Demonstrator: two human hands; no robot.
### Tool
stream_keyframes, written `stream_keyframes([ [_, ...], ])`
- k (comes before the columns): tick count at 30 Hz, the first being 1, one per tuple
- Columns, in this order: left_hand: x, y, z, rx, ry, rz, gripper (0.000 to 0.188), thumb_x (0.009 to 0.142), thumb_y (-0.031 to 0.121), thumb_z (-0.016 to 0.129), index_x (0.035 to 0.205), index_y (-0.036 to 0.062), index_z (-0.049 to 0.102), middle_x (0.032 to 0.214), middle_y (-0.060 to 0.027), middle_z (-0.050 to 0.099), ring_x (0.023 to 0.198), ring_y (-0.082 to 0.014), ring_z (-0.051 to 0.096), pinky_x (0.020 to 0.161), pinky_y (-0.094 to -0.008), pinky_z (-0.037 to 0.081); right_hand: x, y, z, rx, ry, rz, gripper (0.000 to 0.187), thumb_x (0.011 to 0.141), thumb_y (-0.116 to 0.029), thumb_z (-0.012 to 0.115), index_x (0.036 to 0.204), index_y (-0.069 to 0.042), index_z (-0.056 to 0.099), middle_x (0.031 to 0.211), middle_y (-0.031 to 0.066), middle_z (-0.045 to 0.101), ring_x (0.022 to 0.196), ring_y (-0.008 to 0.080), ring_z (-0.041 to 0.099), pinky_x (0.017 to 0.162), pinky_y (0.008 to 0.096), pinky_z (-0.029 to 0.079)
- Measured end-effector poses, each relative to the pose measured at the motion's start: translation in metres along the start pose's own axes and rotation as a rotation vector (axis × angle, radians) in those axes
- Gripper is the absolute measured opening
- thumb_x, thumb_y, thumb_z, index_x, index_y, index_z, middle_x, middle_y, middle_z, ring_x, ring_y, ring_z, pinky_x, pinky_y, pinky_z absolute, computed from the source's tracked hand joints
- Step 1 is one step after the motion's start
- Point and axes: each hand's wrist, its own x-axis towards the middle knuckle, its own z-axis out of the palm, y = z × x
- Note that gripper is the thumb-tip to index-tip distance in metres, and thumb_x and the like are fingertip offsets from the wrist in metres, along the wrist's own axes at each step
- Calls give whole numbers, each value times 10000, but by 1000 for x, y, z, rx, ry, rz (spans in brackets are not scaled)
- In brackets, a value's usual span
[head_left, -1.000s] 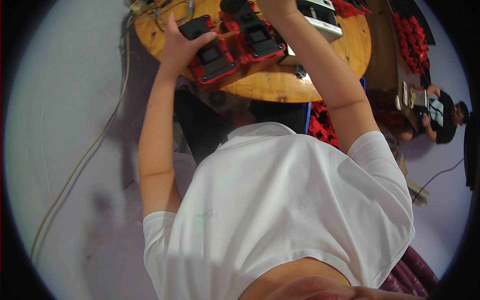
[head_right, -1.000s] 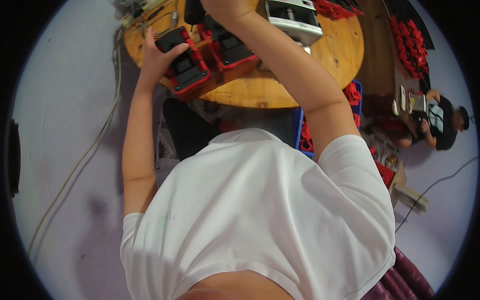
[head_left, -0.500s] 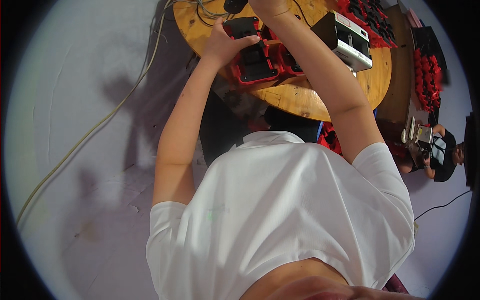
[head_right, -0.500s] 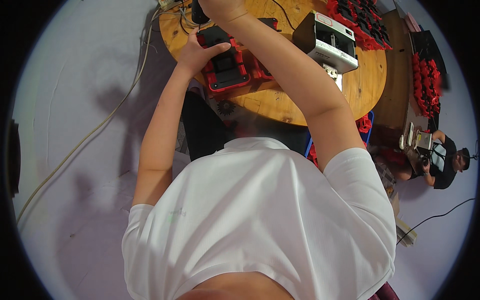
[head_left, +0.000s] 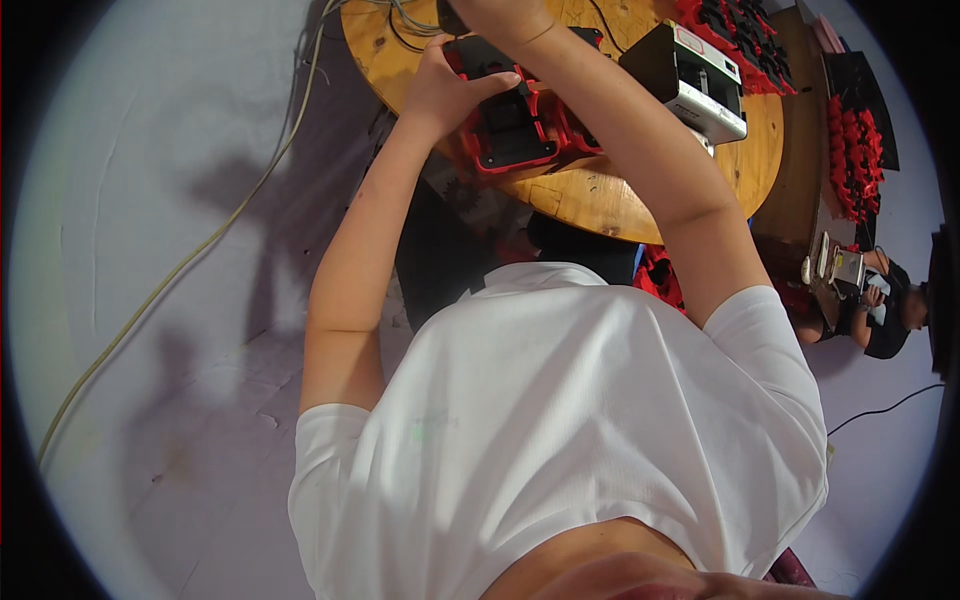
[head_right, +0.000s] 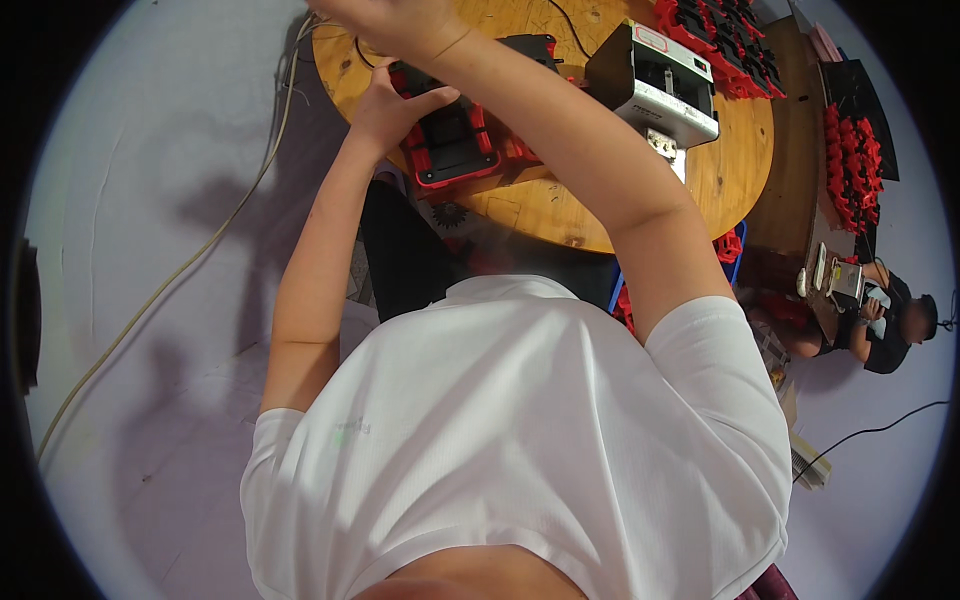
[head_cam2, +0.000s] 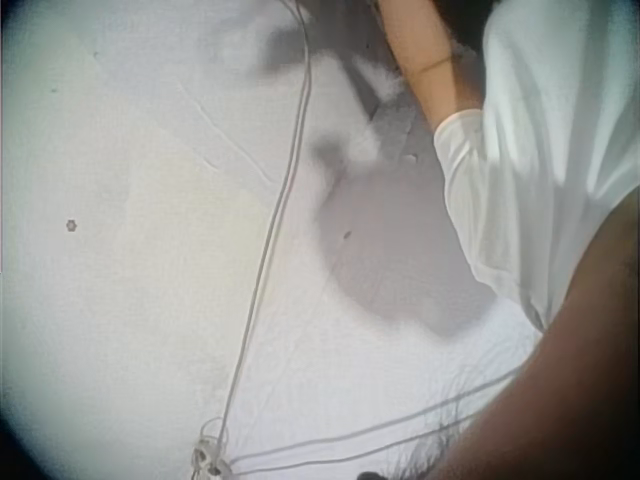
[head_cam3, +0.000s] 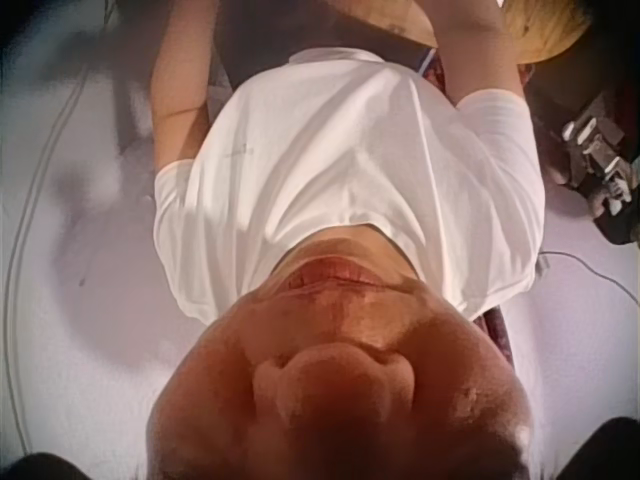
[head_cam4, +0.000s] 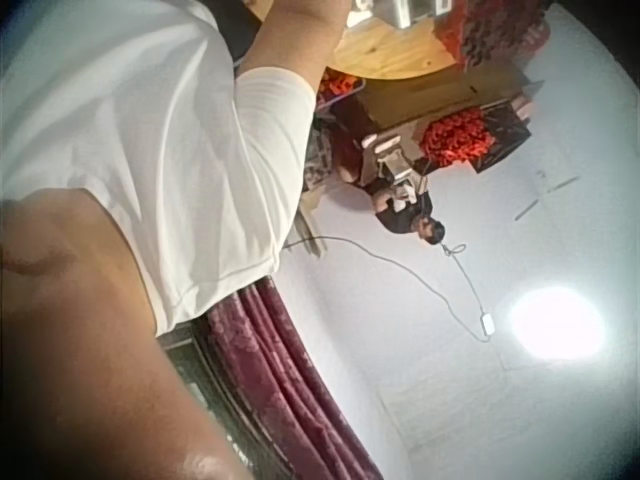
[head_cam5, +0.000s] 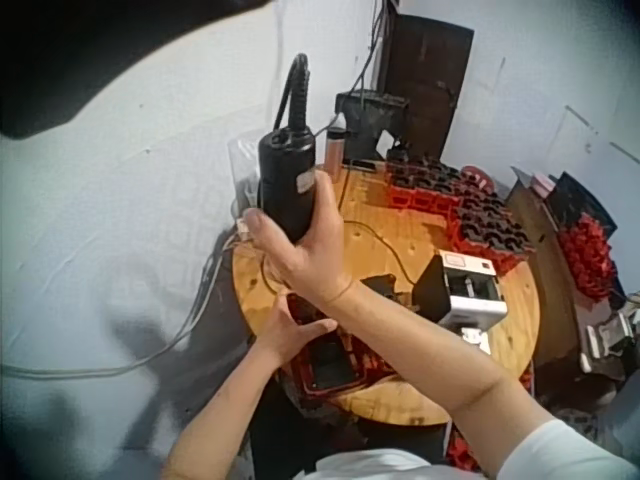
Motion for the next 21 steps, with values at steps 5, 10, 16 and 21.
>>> stream_keyframes([
  [5,4,-9,4,143,72,-1,1049,578,451,907,1322,-83,395,1158,-177,638,1068,-257,640,929,-344,507,13,2,-22,67,138,82,319,901,-190,702,1073,-37,481,827,2,562,654,51,536,533,207,442],
  [10,7,-6,6,-65,-33,70,1039,592,437,910,1326,-88,393,1158,-180,631,1067,-232,633,931,-334,498,11,-65,-88,8,104,241,403,914,-369,688,1066,-48,497,765,8,551,579,68,544,501,226,467],
  [16,14,-27,8,-80,31,10,993,648,421,890,1340,-77,380,1175,-176,605,1064,-232,616,922,-325,488,-39,-133,-184,-371,97,320,435,886,-265,725,1145,-17,478,763,41,581,591,103,565,516,265,477],
  [21,11,-23,4,-100,-14,-10,961,665,411,884,1333,-62,380,1176,-157,589,1074,-223,600,932,-318,477,-84,-134,-218,-480,225,137,401,912,-234,694,1169,-28,464,781,58,573,612,116,561,524,278,474],
])
